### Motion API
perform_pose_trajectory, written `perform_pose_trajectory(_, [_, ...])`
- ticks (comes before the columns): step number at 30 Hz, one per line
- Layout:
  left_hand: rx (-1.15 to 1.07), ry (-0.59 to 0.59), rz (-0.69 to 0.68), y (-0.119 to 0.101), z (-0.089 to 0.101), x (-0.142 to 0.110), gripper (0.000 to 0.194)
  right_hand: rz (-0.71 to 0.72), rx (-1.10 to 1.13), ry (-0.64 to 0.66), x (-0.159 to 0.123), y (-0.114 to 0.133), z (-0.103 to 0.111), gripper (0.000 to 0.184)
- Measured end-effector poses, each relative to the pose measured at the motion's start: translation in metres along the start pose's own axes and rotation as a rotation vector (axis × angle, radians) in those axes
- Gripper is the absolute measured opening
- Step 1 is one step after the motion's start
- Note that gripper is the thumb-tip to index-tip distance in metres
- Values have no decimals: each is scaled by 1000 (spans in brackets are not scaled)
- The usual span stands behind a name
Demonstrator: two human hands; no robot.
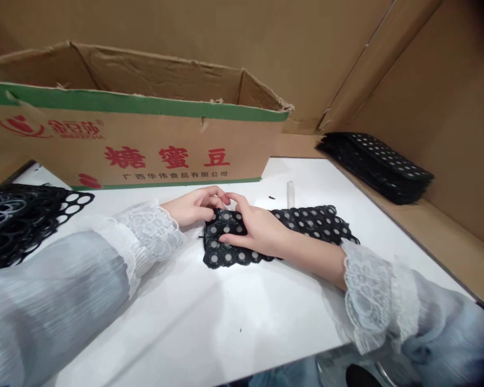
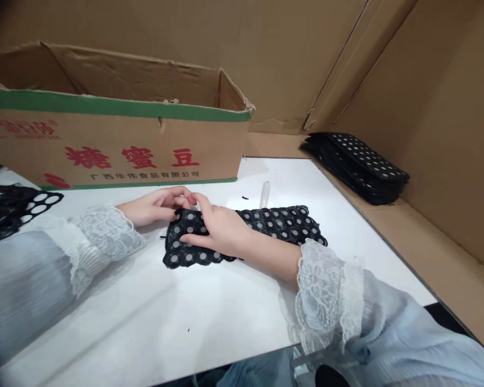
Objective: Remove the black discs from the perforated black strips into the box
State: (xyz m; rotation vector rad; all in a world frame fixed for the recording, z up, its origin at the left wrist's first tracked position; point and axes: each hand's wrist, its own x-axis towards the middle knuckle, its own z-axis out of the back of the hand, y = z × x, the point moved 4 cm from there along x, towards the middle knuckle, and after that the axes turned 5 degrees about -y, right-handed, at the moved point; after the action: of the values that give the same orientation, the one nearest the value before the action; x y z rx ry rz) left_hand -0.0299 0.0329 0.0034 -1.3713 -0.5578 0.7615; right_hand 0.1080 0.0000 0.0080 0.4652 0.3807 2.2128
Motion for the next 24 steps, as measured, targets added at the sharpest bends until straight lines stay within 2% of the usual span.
perform_pose_trajectory(7, [-150, 75, 104, -2, -1, 2, 40, -3, -20, 17, 0, 1, -1, 73])
perform_pose_trajectory(12, [-217, 63, 141, -6, -2, 0, 40, -23, -37, 24, 1, 1, -2, 78])
perform_pose_trajectory(24, [29, 28, -19, -1, -4, 2, 29, -39, -100, 10, 1, 2, -2, 77])
